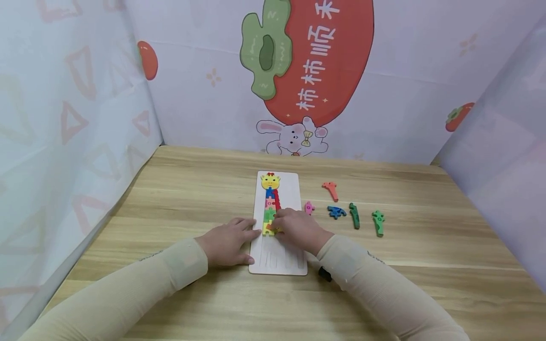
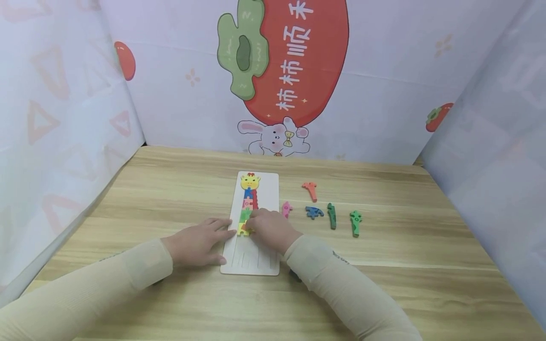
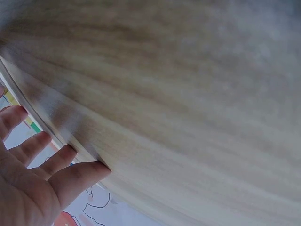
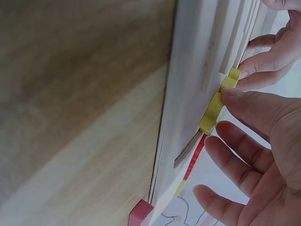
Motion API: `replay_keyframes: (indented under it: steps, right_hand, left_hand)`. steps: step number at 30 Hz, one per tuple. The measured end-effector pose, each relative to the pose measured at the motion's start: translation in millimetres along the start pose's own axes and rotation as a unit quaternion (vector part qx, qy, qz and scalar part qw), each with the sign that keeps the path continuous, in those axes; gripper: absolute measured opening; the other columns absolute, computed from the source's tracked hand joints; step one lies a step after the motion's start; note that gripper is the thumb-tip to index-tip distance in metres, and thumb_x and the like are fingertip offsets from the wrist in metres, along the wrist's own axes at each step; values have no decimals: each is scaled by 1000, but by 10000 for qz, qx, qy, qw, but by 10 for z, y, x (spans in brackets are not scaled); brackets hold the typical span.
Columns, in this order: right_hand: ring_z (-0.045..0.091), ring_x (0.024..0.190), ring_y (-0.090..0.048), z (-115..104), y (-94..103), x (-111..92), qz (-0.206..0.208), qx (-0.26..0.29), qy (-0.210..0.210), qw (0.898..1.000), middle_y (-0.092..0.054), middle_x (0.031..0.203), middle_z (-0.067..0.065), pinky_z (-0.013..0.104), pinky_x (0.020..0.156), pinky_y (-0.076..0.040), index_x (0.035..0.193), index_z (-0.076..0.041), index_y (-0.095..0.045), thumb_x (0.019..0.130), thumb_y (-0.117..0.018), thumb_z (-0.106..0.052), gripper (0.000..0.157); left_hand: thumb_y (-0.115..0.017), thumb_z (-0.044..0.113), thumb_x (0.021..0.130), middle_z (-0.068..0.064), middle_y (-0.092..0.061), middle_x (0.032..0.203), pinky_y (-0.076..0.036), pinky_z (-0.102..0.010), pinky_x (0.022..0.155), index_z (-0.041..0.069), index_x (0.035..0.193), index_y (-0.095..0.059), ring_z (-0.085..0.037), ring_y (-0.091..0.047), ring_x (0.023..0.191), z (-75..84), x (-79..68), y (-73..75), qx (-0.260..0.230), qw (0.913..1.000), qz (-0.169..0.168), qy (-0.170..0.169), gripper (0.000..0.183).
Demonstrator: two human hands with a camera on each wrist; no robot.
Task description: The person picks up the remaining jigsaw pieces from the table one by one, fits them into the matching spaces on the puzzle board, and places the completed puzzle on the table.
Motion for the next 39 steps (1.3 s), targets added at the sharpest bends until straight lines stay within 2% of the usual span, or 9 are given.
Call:
replay_keyframes:
  steps: [9, 20, 32, 39]
  right_hand:
    - [15, 100, -54, -47, -1, 5, -81, -112, 172, 9998, -60, 108, -2, 32, 86, -46, 108, -22, -67, 78, -70, -26, 30]
    - [16, 102, -53, -65, 1, -13, -93, -366, 136, 9992, -58, 111, -2, 33, 87, -46, 111, -23, -65, 81, -67, -30, 31]
    - [20, 113, -49, -69, 40, -50, 314, -492, 310, 9978, -54, 123, 1, 40, 94, -41, 115, -23, -62, 82, -65, -32, 34]
    - [20, 119, -44, -57, 46, -83, 443, -495, 257, 9975, -50, 127, 0, 44, 97, -37, 119, -25, -59, 82, -63, -36, 38]
  left_hand:
    - [-54, 62, 76, -4, -28, 144, -38, -43, 96, 24, 136, -40, -27, -25, 130, -7, -30, -14, -90, 9999, -29, 50, 72]
    - [-55, 61, 76, -3, -29, 143, -39, -42, 94, 25, 135, -41, -25, -27, 129, 4, -37, 5, 18, 9999, 26, 100, 71]
    - [-57, 58, 77, -4, -30, 142, -41, -42, 92, 24, 135, -42, -26, -28, 128, 21, -32, 29, 14, 10000, 93, -28, 69]
    - [-57, 58, 77, -5, -30, 142, -41, -43, 93, 25, 134, -43, -27, -28, 128, 26, -29, 32, -7, 10000, 89, -28, 68]
Point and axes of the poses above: each hand's wrist, its own x-axis towards the middle knuckle, its own y-axis out of the back of the hand, z = x × y, the point moved 4 cm from there along x, towards the middle knuckle
